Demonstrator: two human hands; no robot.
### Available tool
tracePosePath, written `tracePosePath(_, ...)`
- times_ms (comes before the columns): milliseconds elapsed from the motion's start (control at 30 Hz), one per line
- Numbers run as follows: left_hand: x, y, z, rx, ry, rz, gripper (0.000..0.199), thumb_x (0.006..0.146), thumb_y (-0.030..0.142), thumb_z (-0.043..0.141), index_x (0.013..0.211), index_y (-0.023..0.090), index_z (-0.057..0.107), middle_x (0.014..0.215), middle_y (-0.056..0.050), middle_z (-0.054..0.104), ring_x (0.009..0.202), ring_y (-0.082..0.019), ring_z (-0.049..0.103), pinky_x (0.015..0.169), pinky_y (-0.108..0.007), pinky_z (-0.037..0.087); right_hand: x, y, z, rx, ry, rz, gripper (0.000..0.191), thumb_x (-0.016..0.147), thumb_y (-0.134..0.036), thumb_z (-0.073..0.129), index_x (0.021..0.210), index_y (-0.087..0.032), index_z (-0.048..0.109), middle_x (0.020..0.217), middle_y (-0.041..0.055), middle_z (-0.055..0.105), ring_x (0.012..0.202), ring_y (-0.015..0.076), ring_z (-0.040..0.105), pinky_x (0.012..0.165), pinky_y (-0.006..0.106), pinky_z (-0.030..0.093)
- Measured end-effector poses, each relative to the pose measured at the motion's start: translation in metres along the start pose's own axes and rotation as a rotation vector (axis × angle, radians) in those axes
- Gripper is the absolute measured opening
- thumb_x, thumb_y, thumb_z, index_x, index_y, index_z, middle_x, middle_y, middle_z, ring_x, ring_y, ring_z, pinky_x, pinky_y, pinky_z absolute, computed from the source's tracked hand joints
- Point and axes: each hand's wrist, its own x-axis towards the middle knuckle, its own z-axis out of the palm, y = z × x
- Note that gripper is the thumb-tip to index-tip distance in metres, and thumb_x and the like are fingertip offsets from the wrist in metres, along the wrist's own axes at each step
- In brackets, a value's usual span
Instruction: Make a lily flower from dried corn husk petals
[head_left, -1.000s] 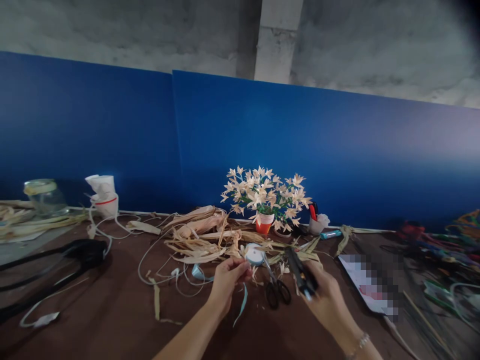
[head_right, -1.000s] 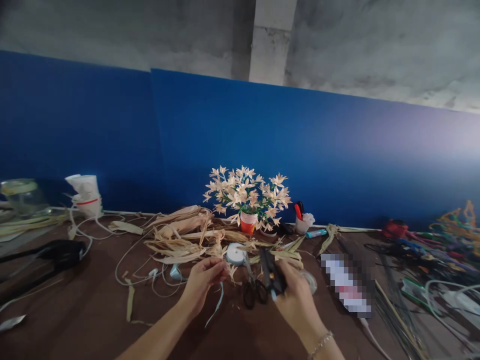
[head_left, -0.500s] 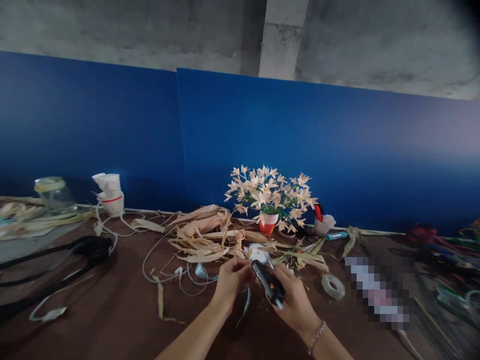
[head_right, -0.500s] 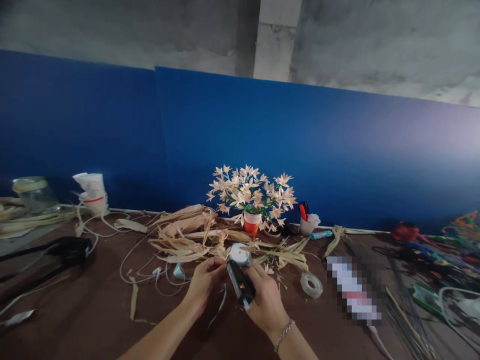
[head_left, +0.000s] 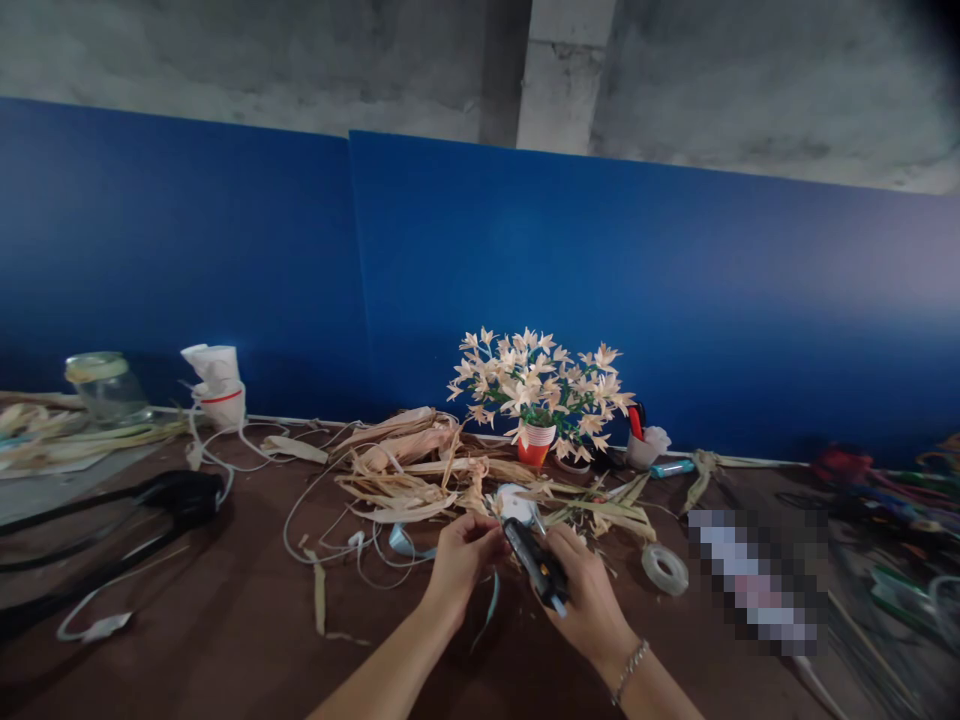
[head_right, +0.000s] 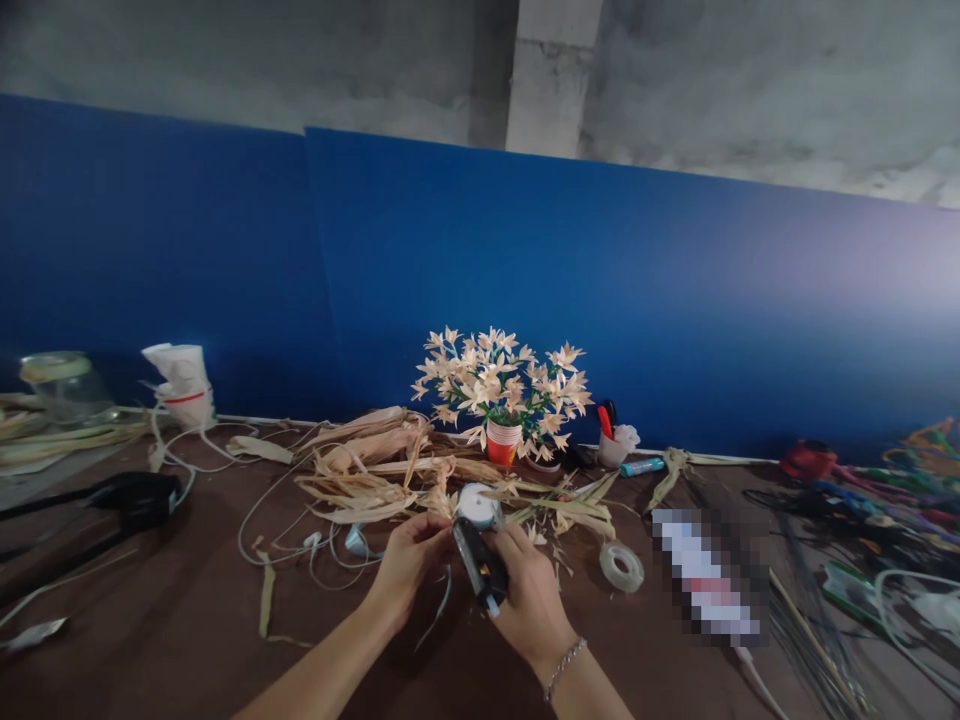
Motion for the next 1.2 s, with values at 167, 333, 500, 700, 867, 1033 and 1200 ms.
tracePosePath(167,-0.0009,0.0012,0.0003,0.004,0.001,-0.025,0.025,0.048,0.028,0.073,0.058,0.011,0.057,0.051,0.000,0.058,0.046,-0.010,0.053,0.048,-0.021,0.041,0.0000,-0.0010,-0.0007,-0.006,-0.020,0.018,0.021,0.066,-0.007,0.045,0.082,-0.020,0.047,0.081,0.0038,0.050,0.072,0.0164,0.049,0.062,0.024,0.038)
tracePosePath(333,-0.0007,0.0006,-0.0001,0.025,-0.017,-0.007,0.024,0.051,0.029,0.072,0.057,0.011,0.058,0.050,0.000,0.058,0.046,-0.010,0.052,0.048,-0.021,0.040,-0.0009,0.0023,0.0009,-0.016,-0.021,0.030,0.015,0.066,-0.010,0.046,0.077,-0.019,0.046,0.079,0.0034,0.049,0.070,0.0159,0.048,0.060,0.024,0.037)
tracePosePath(500,-0.0022,0.0026,0.0014,0.021,-0.001,0.000,0.022,0.051,0.027,0.072,0.057,0.011,0.058,0.050,0.000,0.058,0.046,-0.009,0.052,0.047,-0.019,0.040,-0.0010,0.0035,0.0013,-0.019,-0.020,0.032,0.018,0.063,-0.008,0.046,0.078,-0.019,0.046,0.080,0.0032,0.049,0.069,0.0154,0.048,0.059,0.023,0.036)
tracePosePath(700,-0.0026,0.0024,0.0012,0.016,0.000,-0.013,0.022,0.051,0.027,0.072,0.058,0.011,0.058,0.051,0.001,0.058,0.046,-0.009,0.052,0.048,-0.020,0.040,-0.0007,0.0020,-0.0002,-0.008,-0.019,0.027,0.021,0.064,-0.008,0.046,0.081,-0.020,0.047,0.080,0.0031,0.050,0.069,0.0154,0.048,0.059,0.023,0.036)
tracePosePath(867,-0.0017,0.0012,0.0007,0.028,-0.006,-0.012,0.024,0.051,0.028,0.072,0.058,0.012,0.057,0.050,0.000,0.058,0.046,-0.009,0.052,0.048,-0.020,0.039,0.0002,0.0008,-0.0012,-0.005,-0.014,0.022,0.019,0.064,-0.008,0.046,0.079,-0.019,0.048,0.081,0.0034,0.050,0.070,0.0152,0.048,0.059,0.023,0.036)
tracePosePath(1033,-0.0010,-0.0006,-0.0004,0.014,-0.024,-0.015,0.023,0.053,0.027,0.071,0.059,0.011,0.056,0.050,0.000,0.058,0.046,-0.009,0.052,0.047,-0.020,0.039,0.0002,0.0010,-0.0015,-0.017,-0.009,0.025,0.021,0.063,-0.009,0.047,0.081,-0.019,0.049,0.079,0.0029,0.051,0.068,0.0151,0.048,0.058,0.023,0.035)
tracePosePath(1200,0.0007,-0.0029,-0.0028,0.026,-0.035,0.007,0.021,0.056,0.027,0.070,0.061,0.012,0.056,0.052,0.000,0.058,0.047,-0.009,0.053,0.049,-0.020,0.040,-0.0008,0.0031,-0.0007,-0.019,-0.002,0.022,0.022,0.062,-0.007,0.046,0.081,-0.019,0.049,0.079,0.0032,0.051,0.069,0.0156,0.048,0.059,0.023,0.036)
